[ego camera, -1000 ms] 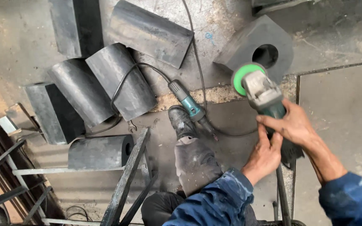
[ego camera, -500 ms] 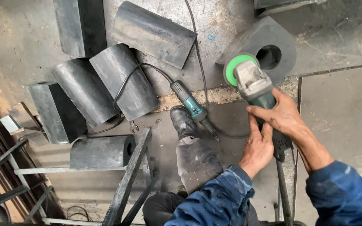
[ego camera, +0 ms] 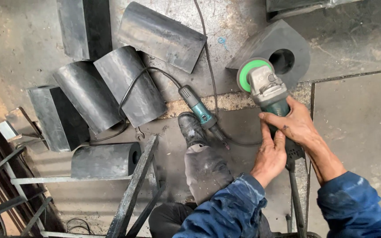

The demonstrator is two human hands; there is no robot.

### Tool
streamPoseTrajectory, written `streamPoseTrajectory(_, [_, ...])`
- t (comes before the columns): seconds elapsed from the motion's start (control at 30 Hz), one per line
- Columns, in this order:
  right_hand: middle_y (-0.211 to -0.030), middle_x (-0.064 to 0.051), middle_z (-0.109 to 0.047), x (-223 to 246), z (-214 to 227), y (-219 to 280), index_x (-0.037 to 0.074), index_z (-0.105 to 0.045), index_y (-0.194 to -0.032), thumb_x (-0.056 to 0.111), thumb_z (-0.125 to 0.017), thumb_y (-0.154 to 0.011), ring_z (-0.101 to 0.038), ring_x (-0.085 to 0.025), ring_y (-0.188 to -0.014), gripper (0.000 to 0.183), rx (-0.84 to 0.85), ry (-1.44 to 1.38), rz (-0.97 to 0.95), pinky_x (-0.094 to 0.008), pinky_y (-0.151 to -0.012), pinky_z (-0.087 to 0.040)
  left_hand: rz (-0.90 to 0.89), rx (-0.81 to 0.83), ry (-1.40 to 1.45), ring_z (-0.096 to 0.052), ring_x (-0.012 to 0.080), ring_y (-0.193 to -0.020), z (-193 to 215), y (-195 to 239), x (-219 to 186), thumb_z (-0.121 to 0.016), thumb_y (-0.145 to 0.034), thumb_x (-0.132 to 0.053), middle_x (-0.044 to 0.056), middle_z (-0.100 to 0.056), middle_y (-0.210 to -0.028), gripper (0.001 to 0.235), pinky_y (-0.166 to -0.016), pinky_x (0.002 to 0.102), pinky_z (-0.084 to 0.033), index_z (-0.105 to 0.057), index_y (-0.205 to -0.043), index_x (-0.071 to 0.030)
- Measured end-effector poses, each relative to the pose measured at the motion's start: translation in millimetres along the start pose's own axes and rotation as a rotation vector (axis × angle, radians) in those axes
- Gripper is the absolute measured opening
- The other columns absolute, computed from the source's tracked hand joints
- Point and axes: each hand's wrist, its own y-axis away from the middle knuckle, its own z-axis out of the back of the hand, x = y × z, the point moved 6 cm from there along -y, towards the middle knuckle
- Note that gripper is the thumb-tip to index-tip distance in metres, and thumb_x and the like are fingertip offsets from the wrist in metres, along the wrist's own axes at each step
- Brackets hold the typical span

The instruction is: Measuring and grinding large rubber industrial components with an angle grinder.

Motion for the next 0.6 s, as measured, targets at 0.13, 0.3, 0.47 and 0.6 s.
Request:
streamPoseTrajectory(0.13, [-0.102, -0.011, -0.075, -39, 9, 9, 0.0, -0.069, -0.116, 0.031, -0.085, -0.073, -0.068, -0.018, -0.09, 0.055, -0.035, -0.068, -0.088, -0.036, -0.083, -0.055, -0.023, 0.062, -0.062, -0.049, 0.0528, -0.13, -16, -3, 14, -0.032, -0.104, -0.05, 0.035, -0.046, -0.148, 0.081, -0.108, 0.052, -0.04, 0.012, -0.165, -0.021])
streamPoseTrajectory(0.3, [-0.1, -0.013, -0.075, -72, 20, 22, -0.001, -0.068, -0.114, 0.03, -0.087, -0.071, -0.068, -0.02, -0.089, 0.056, -0.08, -0.073, -0.176, -0.037, -0.08, -0.055, 0.037, 0.164, -0.092, -0.053, 0.0525, -0.127, -30, 7, 14, -0.033, -0.103, -0.05, 0.035, -0.051, -0.143, 0.082, -0.106, 0.052, -0.042, 0.012, -0.165, -0.02])
streamPoseTrajectory(0.47, [-0.101, -0.011, -0.074, -32, 18, 2, 0.002, -0.068, -0.115, 0.031, -0.085, -0.072, -0.069, -0.019, -0.088, 0.055, -0.06, -0.047, -0.131, -0.035, -0.08, -0.055, -0.007, 0.066, -0.037, -0.051, 0.0529, -0.129, -17, -8, 4, -0.034, -0.104, -0.05, 0.035, -0.05, -0.143, 0.082, -0.11, 0.049, -0.041, 0.01, -0.167, -0.023])
streamPoseTrajectory(0.6, [-0.099, -0.01, -0.074, -20, 14, -4, 0.001, -0.07, -0.113, 0.03, -0.084, -0.074, -0.066, -0.017, -0.088, 0.051, -0.058, -0.124, -0.094, -0.035, -0.08, -0.054, -0.094, -0.031, -0.069, -0.053, 0.0519, -0.129, -1, -7, -13, -0.036, -0.103, -0.051, 0.033, -0.052, -0.144, 0.08, -0.107, 0.05, -0.043, 0.002, -0.167, -0.021])
